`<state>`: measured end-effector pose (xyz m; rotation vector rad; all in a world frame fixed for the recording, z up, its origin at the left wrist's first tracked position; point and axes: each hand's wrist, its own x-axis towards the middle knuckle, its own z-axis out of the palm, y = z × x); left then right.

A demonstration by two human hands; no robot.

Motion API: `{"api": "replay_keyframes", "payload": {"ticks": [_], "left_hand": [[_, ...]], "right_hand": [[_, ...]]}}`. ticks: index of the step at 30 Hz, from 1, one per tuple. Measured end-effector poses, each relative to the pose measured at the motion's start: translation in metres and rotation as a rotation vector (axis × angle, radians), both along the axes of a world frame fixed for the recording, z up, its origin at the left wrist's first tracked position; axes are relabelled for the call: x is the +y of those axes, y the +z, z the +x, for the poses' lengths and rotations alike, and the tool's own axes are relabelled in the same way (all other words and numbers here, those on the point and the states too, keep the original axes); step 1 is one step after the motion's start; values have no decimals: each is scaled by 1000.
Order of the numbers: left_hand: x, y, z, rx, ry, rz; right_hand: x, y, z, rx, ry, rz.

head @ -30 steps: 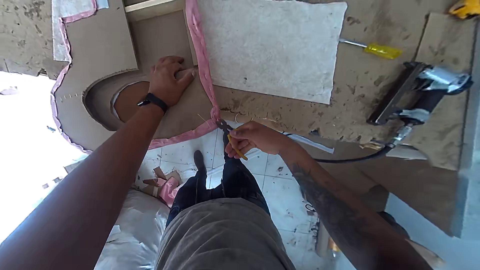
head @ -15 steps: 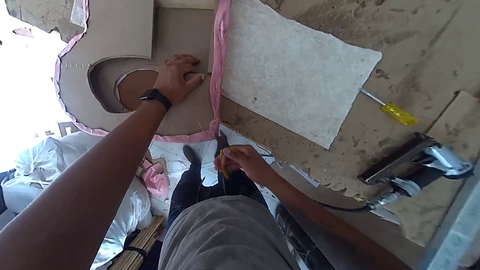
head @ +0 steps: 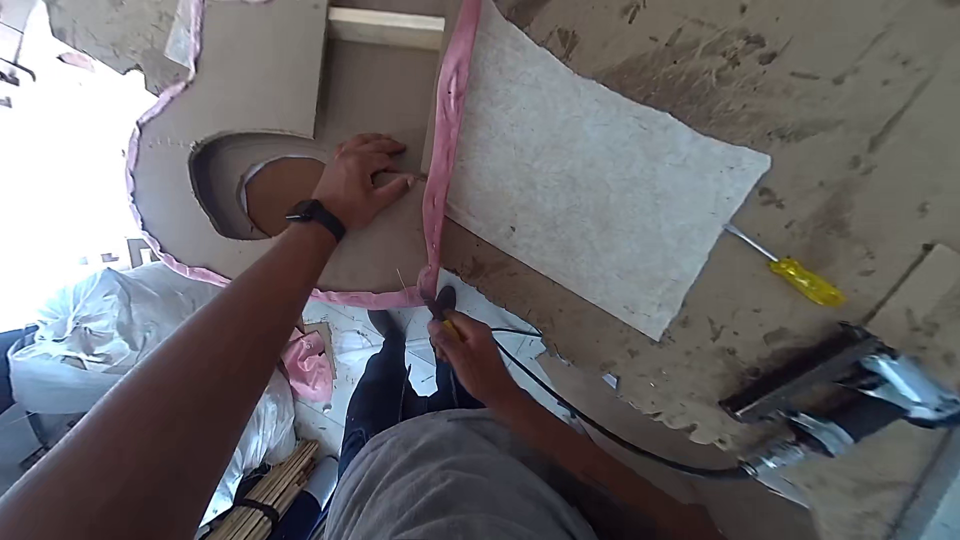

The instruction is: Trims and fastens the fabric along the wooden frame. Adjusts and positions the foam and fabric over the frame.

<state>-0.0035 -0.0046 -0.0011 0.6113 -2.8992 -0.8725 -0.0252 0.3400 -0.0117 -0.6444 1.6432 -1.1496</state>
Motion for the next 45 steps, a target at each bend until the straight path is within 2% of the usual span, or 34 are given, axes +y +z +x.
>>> {"api": "replay_keyframes", "payload": {"ticks": [3,5,11,16,18,21,22,24,26,28,30,35,37,40,42,44,45], "left_hand": [[7,-3,6,-15,-11,17],[6,-2,2,2,-10,14],[6,-4,3,-1,-7,15],[7,-3,4,-4,-10,14],[5,-3,3,5,-8,15],[7,-3,5,-5,-7,15],[8,-3,7,-12,-8,19],[4,-1,2,-10,-6,11],[7,-3,4,-6,-3,21],[6,-4,5,3,2,19],[3,-4,4,12,1,17],[5,-4,6,-11,-7,27],[3,-3,3,6,-8,17],[4,-4,5,5,-4,14],[5,-4,5,6,-3,13],[5,-3,4,4,-4,18],[4,-3,3,6,-5,18]], "right_hand": [[6,28,-24,-504,23,23],[-1,33,-40,-673,61,53],[-7,33,-59,-819,156,92],[-20,40,-90,-783,327,220],[-34,40,-100,-714,376,257],[-51,33,-89,-499,323,297],[-51,31,-81,-341,309,306],[-48,24,-65,151,281,274],[-32,7,-49,507,196,94],[-19,-2,-45,586,138,-18],[-9,5,-46,428,142,13],[-4,49,-69,-451,394,200],[-13,49,-75,-614,399,243],[-25,38,-74,-711,374,240],[-29,36,-62,-565,313,257],[-26,40,-44,-310,252,277],[-22,38,-39,-281,238,268]]}}
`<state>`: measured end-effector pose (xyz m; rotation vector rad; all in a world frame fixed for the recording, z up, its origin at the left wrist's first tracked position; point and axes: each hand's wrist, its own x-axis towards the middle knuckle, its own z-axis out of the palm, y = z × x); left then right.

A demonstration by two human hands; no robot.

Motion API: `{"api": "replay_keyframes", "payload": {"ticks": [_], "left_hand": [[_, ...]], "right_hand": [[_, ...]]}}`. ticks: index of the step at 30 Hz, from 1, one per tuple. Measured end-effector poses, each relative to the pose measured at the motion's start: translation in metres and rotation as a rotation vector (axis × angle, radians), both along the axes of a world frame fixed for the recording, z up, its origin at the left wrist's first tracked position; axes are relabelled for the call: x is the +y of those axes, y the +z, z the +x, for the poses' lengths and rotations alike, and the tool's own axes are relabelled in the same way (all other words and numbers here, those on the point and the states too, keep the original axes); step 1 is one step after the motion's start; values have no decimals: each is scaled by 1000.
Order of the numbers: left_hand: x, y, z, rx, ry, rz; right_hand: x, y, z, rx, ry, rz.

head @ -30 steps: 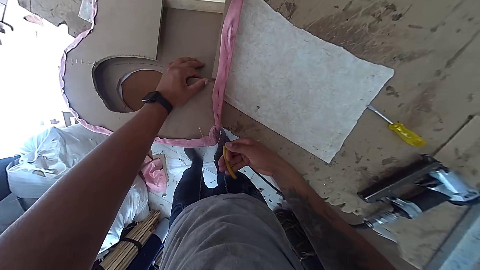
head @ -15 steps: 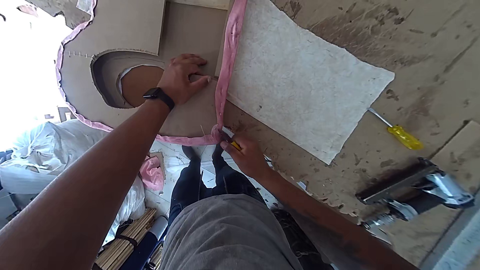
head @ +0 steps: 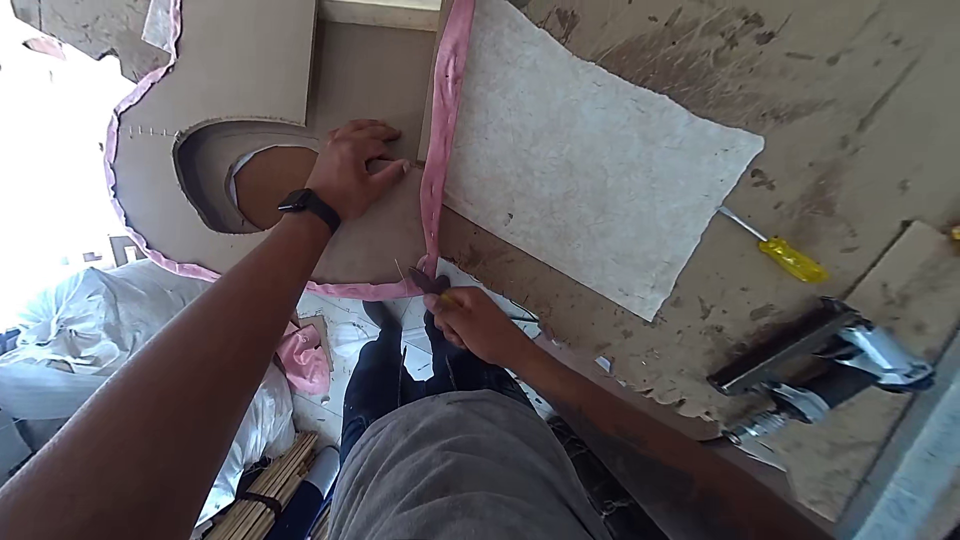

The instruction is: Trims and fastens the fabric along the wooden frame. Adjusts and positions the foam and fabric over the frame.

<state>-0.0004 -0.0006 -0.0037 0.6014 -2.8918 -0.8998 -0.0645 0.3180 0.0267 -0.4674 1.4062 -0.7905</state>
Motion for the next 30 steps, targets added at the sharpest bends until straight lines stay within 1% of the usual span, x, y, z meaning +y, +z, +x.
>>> {"api": "replay_keyframes", "payload": {"ticks": [1,4,5,7,8,10,11,12,13,14,15,16,17,18,19,21,22,23,25,26,27,28,30], "left_hand": [[0,-1,0,2,1,2],[-1,0,0,4,5,4],[0,0,1,0,4,6],[1,0,0,-5,3,11],[2,1,0,-8,4,13],[1,1,1,-10,8,13],[1,1,1,-13,8,11],[0,1,1,-15,6,13],[0,1,0,-14,7,17],[1,1,1,-11,4,22],[3,1,1,-9,2,29],[4,1,0,-2,5,32],[1,1,-2,9,10,29],[-3,1,-3,15,15,22],[-4,1,-2,8,14,23],[3,-1,3,-8,6,33],[1,-1,0,1,1,22],[-1,0,-1,7,-2,15],[-2,0,-1,12,-4,13],[-1,-1,0,16,-3,16],[-1,-2,1,18,-3,20],[0,-1,2,14,-3,24],[-1,-1,2,12,-4,26]], "right_hand": [[5,0,1,-48,-20,-8],[10,1,-6,-393,-93,-40],[12,0,-5,-459,-117,-53],[10,-6,-3,-523,-167,-88],[8,-9,0,-507,-193,-100],[1,-12,14,-358,-253,-88],[-1,-10,21,-194,-256,-71],[-2,-9,28,48,-227,-73],[2,-12,35,339,-161,-96],[11,-19,40,572,-98,-153],[20,-24,42,678,-61,-179],[25,-24,40,679,-47,-172],[24,-20,31,582,-55,-142],[22,-14,21,411,-63,-97],[21,-5,12,195,-82,-67],[18,5,0,-208,-188,-58],[12,5,-6,-334,-222,-58],[7,4,-11,-406,-229,-56],[-2,0,-15,-459,-233,-60],[-5,-2,-13,-417,-244,-63],[-8,-1,-5,-305,-255,-57],[-10,-1,5,-127,-258,-49],[-7,-7,26,402,-180,-81]]}}
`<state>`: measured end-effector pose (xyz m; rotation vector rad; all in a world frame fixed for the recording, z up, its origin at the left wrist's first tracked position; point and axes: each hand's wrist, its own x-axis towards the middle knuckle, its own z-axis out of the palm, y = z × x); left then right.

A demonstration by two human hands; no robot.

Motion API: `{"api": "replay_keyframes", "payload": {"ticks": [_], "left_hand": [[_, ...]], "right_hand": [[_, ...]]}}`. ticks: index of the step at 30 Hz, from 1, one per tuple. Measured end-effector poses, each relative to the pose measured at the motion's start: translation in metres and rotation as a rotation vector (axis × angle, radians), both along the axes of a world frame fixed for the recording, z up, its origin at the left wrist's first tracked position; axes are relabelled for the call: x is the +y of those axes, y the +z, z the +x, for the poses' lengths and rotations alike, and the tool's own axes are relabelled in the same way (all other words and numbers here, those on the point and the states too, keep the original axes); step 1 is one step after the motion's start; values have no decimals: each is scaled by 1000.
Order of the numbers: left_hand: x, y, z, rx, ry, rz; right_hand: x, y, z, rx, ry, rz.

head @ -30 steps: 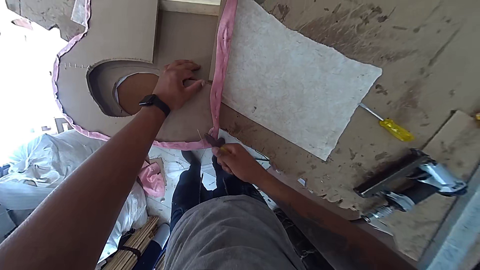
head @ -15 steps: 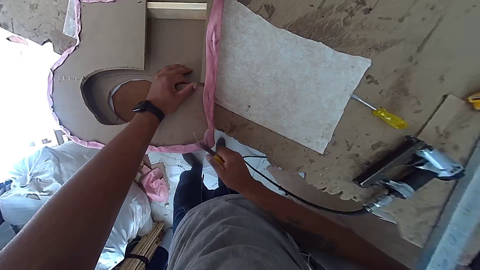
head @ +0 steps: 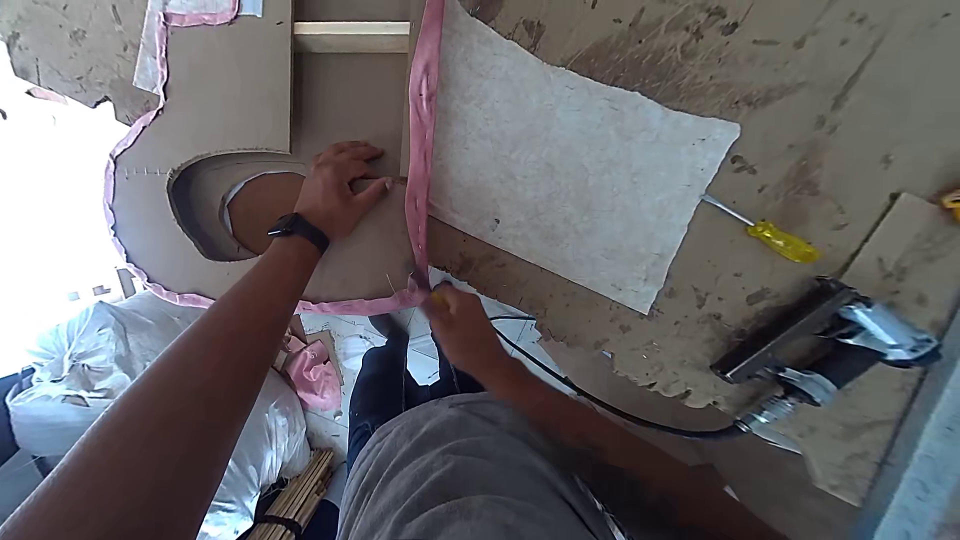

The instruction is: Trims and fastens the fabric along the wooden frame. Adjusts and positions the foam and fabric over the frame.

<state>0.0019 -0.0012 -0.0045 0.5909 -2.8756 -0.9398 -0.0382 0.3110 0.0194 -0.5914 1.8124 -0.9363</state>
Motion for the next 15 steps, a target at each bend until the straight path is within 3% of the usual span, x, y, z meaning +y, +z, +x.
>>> {"api": "replay_keyframes", "payload": {"ticks": [1,3,5,8,9,15], "left_hand": [[1,0,1,3,-1,1],[2,0,0,9,-4,3],[-2,-1,-2,21,3,-3],[4,-2,5,-1,2,7],[3,-1,2,-4,2,5],[0,0,-1,-4,10,4]], "right_hand": [[7,-6,8,207,45,-6],[23,-12,13,285,79,-14],[21,-3,-6,18,64,-13],[14,11,-39,-639,-6,-88],[9,10,-48,-751,-38,-114],[-1,7,-74,-971,62,-119]]}}
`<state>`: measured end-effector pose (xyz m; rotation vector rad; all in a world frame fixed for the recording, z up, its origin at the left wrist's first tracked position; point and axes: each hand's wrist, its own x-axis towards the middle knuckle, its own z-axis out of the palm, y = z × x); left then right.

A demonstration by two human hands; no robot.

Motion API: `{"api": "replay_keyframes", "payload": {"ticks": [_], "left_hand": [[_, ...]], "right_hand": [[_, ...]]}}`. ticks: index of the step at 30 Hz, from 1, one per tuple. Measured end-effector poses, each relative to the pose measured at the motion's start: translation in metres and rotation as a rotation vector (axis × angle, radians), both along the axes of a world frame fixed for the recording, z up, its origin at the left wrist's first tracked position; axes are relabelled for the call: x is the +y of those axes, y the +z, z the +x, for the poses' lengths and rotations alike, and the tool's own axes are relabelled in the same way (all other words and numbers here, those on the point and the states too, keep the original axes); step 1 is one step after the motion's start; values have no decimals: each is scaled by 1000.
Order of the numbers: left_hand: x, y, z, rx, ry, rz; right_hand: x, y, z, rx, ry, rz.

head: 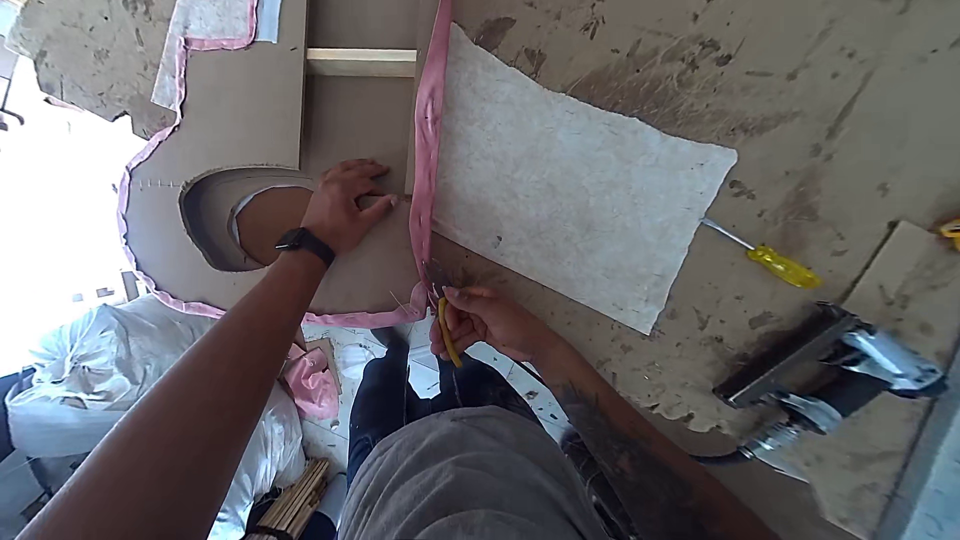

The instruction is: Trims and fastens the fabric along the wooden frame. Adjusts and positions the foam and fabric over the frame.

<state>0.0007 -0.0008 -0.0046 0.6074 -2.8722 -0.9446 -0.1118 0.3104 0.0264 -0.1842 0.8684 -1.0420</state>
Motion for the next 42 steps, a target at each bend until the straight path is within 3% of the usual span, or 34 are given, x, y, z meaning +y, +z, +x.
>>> {"api": "replay_keyframes", "payload": {"ticks": [6,8,10,13,15,18,21,24,28,31,34,36,38,42], "left_hand": [[-1,-2,0,9,-1,-15],[-1,-1,0,9,2,-13],[-2,-1,0,9,2,-19],[-1,0,1,2,-4,-26],[0,0,-2,17,16,-27],[-1,6,4,38,75,-95],[22,21,13,111,154,-162],[79,34,39,249,346,-92],[149,27,81,269,446,-50],[186,25,91,212,441,-102],[206,22,84,112,460,-241],[208,30,74,-29,466,-293],[204,40,62,-176,409,-294],[190,44,53,-301,235,-257]], "right_hand": [[-4,-17,14,-44,-53,10],[-6,-13,22,100,-78,50],[-6,-6,35,429,-111,104],[-2,-25,60,1150,-156,127],[5,-32,52,1336,-148,96],[12,-24,40,1303,-120,83],[18,-16,31,1079,-87,67],[12,-9,13,823,-1,44],[-5,2,-22,366,79,19],[-16,-16,-42,321,135,-13],[-16,-9,-34,614,179,-44],[-7,11,-20,1019,260,-50],[-3,7,-7,1351,290,-60],[-4,-26,0,1584,271,-151]]}}
